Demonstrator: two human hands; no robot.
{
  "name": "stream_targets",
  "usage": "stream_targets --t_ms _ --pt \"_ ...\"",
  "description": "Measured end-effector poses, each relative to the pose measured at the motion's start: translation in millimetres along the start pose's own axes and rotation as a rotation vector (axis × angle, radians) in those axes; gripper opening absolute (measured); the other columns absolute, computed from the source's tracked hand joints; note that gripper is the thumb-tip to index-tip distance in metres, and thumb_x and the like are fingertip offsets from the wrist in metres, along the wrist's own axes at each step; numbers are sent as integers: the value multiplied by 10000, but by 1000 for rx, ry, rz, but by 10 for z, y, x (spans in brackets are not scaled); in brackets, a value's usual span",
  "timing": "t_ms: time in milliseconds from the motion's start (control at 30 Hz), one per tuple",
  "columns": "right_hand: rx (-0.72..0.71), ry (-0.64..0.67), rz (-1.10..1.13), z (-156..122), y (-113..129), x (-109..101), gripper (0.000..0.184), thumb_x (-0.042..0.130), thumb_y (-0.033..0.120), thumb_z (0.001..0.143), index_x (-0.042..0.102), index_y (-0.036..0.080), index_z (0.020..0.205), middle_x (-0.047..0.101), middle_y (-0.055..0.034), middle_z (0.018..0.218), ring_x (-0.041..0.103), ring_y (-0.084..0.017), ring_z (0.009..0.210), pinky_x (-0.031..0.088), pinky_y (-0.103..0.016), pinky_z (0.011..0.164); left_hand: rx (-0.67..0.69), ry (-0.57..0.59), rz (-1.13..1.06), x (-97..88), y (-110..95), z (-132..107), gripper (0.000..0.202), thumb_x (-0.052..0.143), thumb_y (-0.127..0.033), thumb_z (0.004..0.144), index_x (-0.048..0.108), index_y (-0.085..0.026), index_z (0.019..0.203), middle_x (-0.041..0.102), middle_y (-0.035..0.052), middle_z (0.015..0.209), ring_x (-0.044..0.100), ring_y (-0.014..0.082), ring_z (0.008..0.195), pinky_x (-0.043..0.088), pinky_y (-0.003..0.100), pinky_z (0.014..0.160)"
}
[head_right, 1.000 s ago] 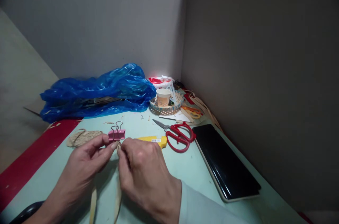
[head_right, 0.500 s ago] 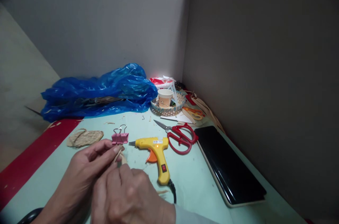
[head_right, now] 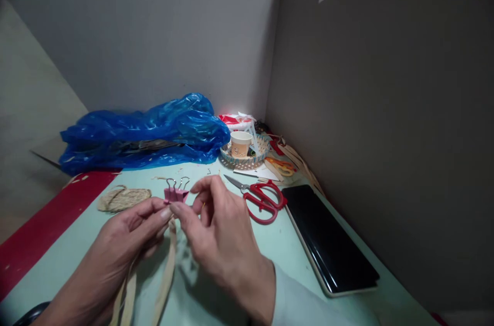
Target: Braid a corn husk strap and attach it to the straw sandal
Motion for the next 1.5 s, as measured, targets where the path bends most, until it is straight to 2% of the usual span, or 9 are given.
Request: stream_targets --t_ms 167,300,533,767,967,1133,1200,1300,1500 --pt "233 281 394 44 -174 224 211 624 355 889 566 178 789 527 44 712 474 -81 587 381 -196 525 32 2 103 27 -28 -34 309 746 -501 689 632 -217 650 434 -61 520 301 83 451 234 176 408" --pt "348 213 558 -3 -276 273 290 645 359 861 493 179 692 504 57 640 420 -59 477 338 -192 447 29 13 161 34 -9 -55 316 729 -517 705 639 -226 620 483 -45 537 323 97 453 245 192 415" --pt "433 120 716 -38 -377 332 319 696 392 805 513 172 666 492 62 556 407 -69 473 349 -190 457 146 -1 230 65 -105 -118 251 669 -476 763 657 -246 661 601 -10 632 537 170 618 427 222 551" --pt "372 246 794 -35 -292 356 237 653 329 882 566 155 746 535 33 740 473 -93 714 373 -204 680 117 -122 207 24 -143 -179 269 687 -454 748 623 -217 638 482 -53 546 388 110 506 300 205 450" --pt "405 413 831 -117 -240 511 249 703 258 843 626 184 1068 622 0 886 577 -136 849 440 -258 807 89 -143 96 -46 -168 -185 231 742 -416 711 656 -202 713 571 -39 570 495 112 554 395 178 496" --pt "450 426 868 -203 -268 628 333 643 356 891 557 205 1175 584 20 811 522 -79 598 430 -215 598 81 -115 -26 -25 -137 -154 303 741 -381 726 594 -242 952 588 -60 578 543 125 527 449 197 499" --pt "478 401 773 -219 -321 625 290 613 391 906 556 214 1129 553 39 757 438 -59 519 346 -189 496 96 -111 -40 -28 -135 -141 355 743 -383 736 537 -264 1000 552 -82 557 503 100 490 388 164 453" --pt "400 299 558 -164 -333 511 180 592 374 920 585 194 927 551 33 763 437 -67 581 329 -193 521 116 -128 -12 -56 -142 -132 380 754 -417 732 509 -261 977 530 -86 564 460 85 503 346 143 445" --pt "404 232 510 -138 -362 464 247 592 345 908 572 170 736 543 42 637 356 -58 507 273 -204 488 104 -77 68 -2 -167 -142 357 691 -462 778 513 -282 1030 623 -62 635 585 150 646 463 208 603"
Point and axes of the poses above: each hand's wrist, its own z-axis towards the middle knuckle, its own x-axis out of the palm, y = z × x, the point moved 9 cm from there along z, towards the middle knuckle
